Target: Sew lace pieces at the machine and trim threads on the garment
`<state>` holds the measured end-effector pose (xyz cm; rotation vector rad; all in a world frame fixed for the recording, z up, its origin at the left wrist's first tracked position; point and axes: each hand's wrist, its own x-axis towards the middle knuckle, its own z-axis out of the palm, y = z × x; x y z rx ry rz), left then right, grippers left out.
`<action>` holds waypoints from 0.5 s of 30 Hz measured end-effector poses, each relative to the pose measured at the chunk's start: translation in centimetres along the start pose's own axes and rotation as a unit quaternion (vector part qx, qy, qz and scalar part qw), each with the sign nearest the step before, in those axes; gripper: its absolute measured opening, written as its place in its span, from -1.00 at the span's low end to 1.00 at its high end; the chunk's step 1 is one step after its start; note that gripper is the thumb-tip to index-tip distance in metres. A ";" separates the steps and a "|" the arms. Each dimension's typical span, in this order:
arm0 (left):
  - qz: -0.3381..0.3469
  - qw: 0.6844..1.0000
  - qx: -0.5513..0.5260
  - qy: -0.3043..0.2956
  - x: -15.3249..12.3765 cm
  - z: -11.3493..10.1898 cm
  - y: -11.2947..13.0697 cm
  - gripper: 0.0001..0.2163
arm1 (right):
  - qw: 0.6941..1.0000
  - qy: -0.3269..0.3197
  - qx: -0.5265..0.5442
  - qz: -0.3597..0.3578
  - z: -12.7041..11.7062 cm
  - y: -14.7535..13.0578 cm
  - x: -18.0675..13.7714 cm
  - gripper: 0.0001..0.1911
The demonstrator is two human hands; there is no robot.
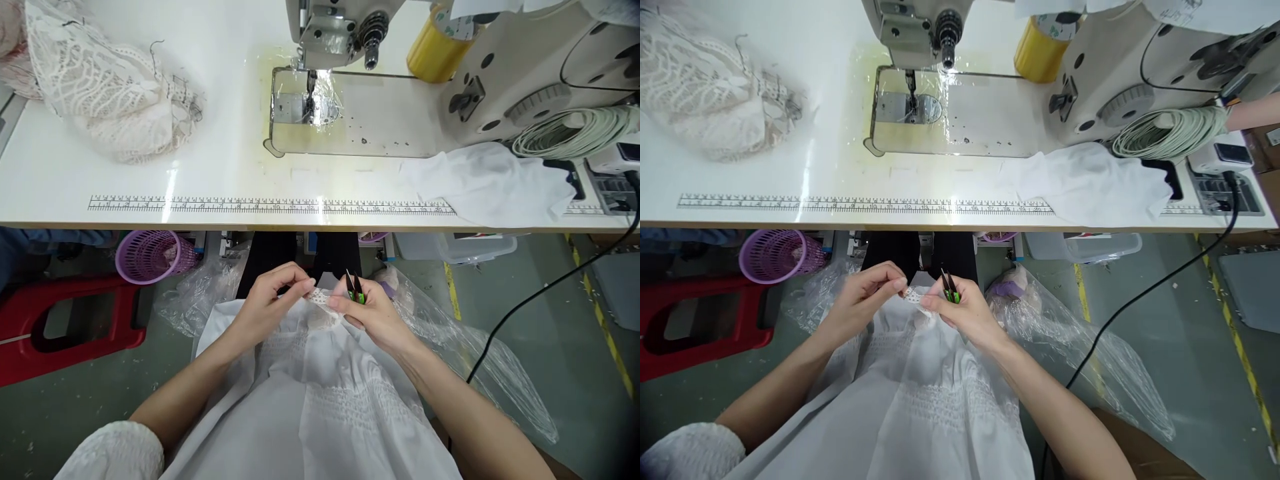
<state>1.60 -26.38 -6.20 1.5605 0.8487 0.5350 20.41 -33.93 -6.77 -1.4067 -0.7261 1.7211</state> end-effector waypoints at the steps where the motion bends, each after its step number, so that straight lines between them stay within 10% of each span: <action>1: -0.012 0.999 -0.026 -0.023 0.1 0.0 0.0 -0.76 | 1.000 0.002 0.005 -0.003 0.0 0.0 0.1 -0.66; 8: 0.036 0.999 -0.014 -0.025 0.3 0.6 -0.7 -0.92 | 0.996 0.048 -0.029 -0.075 0.7 -0.1 0.3 -0.71; 15: 0.280 0.942 0.171 0.075 0.4 0.6 -1.2 -0.89 | 0.926 0.089 -0.200 -0.307 -0.1 0.8 -0.7 -0.83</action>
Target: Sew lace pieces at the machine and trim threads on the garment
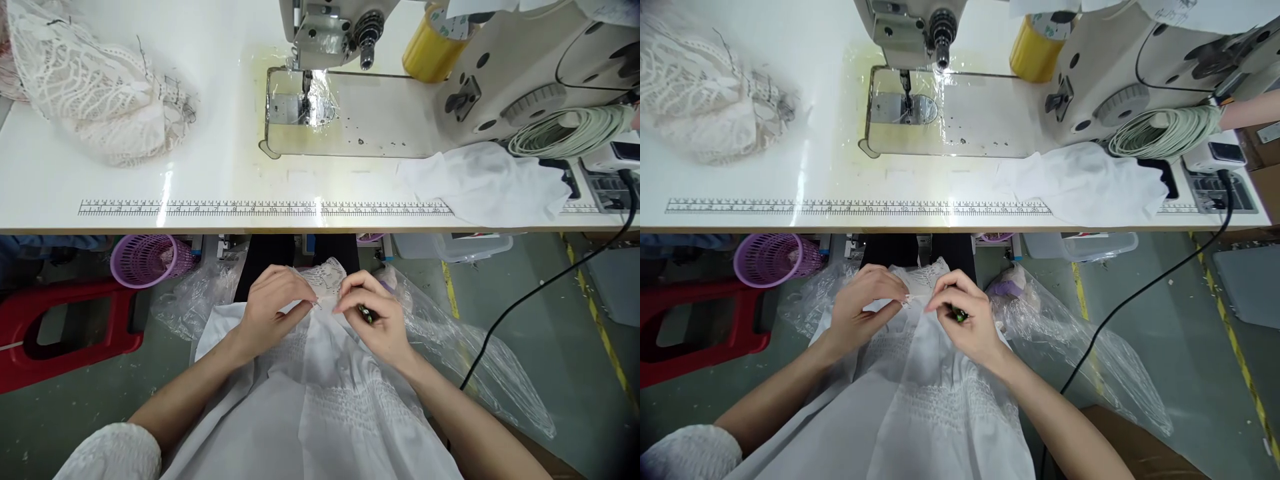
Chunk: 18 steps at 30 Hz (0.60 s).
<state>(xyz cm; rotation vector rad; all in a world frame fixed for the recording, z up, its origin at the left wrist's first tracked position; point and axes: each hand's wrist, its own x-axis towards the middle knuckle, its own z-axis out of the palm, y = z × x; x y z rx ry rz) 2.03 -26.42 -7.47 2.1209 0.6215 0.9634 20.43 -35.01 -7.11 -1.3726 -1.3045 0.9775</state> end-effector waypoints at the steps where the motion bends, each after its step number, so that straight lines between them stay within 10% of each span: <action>1: 0.025 1.000 0.010 0.007 0.0 -0.1 -0.1 -0.88 | 0.999 -0.030 -0.007 -0.017 -0.3 0.0 -0.1 -0.80; 8: 0.129 0.989 0.072 -0.016 -0.3 -0.5 -0.4 -0.87 | 1.000 -0.021 -0.002 0.019 -0.7 -1.5 1.2 -0.89; 18: 0.062 0.996 0.051 -0.044 -0.6 -0.3 0.0 -0.87 | 0.995 -0.096 0.000 0.009 -0.3 -1.5 1.6 -0.92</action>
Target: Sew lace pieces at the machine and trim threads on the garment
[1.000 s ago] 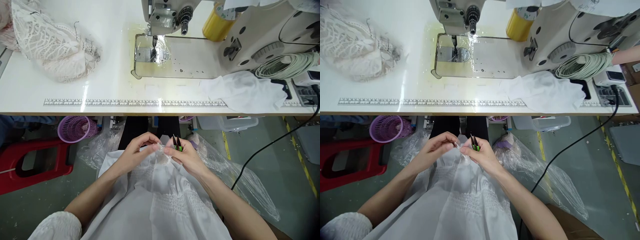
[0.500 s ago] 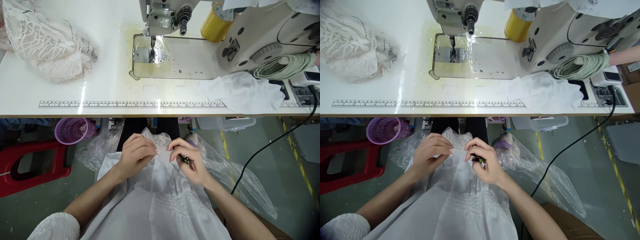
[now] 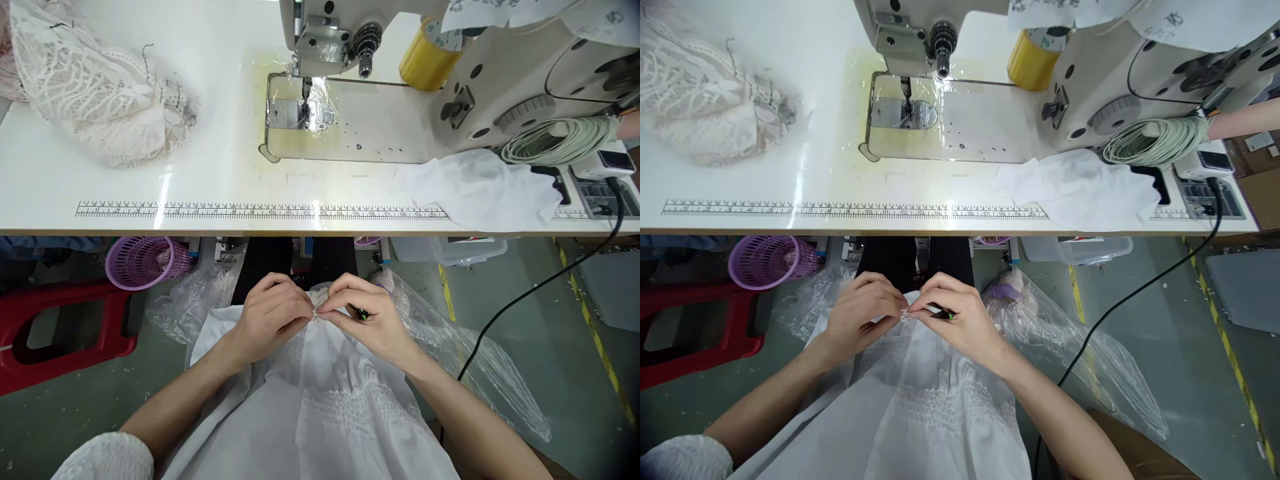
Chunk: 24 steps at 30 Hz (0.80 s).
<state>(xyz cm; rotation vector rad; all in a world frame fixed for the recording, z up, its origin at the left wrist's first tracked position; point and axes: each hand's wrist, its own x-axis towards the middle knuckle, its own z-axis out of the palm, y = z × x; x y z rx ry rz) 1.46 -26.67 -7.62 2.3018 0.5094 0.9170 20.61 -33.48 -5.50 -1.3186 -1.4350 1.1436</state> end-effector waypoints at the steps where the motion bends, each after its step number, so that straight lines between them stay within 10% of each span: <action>1: 0.001 1.000 -0.005 -0.003 0.0 0.0 0.0 -0.87 | 1.000 -0.001 -0.004 -0.001 -0.1 0.0 -0.1 -0.91; 14: -0.073 0.997 0.001 0.016 -0.5 0.4 -0.4 -0.91 | 0.994 -0.006 -0.110 0.029 -2.7 -0.2 -1.9 -0.81; 20: -0.114 0.991 -0.056 0.030 -0.5 0.6 -0.1 -0.88 | 0.892 0.126 -0.414 0.130 -6.4 1.2 -4.7 -0.86; 24: -0.228 0.958 -0.175 -0.008 -0.2 0.2 0.6 -0.85 | 0.976 0.049 -0.210 0.044 -3.3 -0.3 -3.1 -0.71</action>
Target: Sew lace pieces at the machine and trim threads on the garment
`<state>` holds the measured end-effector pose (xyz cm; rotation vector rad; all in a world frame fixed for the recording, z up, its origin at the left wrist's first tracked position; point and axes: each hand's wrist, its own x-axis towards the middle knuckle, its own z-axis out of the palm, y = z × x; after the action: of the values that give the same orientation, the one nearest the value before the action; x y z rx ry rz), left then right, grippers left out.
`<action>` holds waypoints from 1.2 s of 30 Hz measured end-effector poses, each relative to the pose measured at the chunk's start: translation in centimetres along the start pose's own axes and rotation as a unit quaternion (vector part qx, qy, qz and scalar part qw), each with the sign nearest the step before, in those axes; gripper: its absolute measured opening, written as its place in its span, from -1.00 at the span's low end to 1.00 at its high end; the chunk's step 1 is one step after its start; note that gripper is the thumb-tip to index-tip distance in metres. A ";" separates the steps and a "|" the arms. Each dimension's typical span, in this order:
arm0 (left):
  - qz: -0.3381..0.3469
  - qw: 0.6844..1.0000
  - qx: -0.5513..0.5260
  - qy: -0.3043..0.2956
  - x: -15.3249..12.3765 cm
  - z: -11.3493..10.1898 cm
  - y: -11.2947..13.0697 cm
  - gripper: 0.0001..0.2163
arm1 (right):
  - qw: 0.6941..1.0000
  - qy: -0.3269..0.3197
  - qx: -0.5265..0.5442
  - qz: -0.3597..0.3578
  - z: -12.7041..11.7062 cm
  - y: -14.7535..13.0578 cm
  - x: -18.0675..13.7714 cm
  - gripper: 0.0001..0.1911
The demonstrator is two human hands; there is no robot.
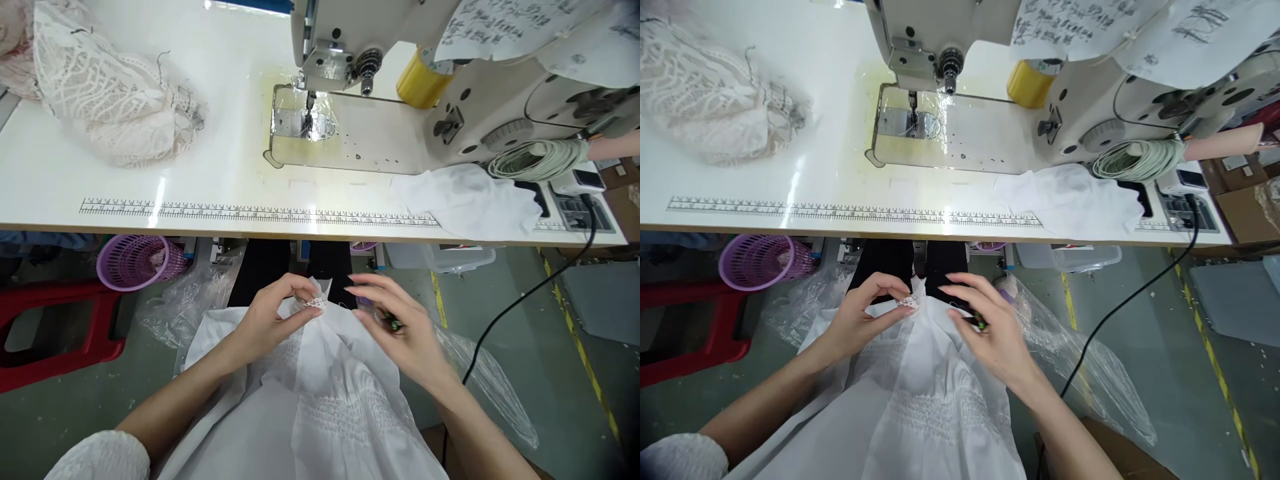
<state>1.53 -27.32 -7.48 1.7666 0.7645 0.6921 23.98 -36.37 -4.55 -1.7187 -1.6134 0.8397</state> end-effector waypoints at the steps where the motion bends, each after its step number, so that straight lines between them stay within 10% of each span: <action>1: -0.025 0.999 -0.029 -0.012 0.0 -0.1 0.2 -0.85 | 0.999 -0.018 0.048 0.000 0.9 -0.8 0.6 -0.67; 8: -0.102 0.989 -0.102 -0.019 -0.2 -0.3 1.2 -0.79 | 0.969 0.199 0.105 -0.105 3.9 -2.8 1.8 -0.90; 15: -0.091 0.988 -0.115 -0.052 -0.6 -0.1 1.2 -0.72 | 0.988 0.046 0.145 -0.022 4.2 -2.7 1.9 -0.88; 27: -0.108 0.986 -0.117 -0.053 -0.4 0.2 1.4 -0.74 | 0.979 0.121 0.039 -0.162 4.9 -1.5 1.7 -0.80; 36: -0.137 0.981 -0.134 -0.027 -0.4 -0.2 2.0 -0.74 | 0.978 0.130 0.162 0.022 2.8 -1.8 3.3 -0.84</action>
<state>1.47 -27.96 -5.51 1.3973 0.8179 0.5318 20.84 -32.95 -4.85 -1.5622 -1.1969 0.8109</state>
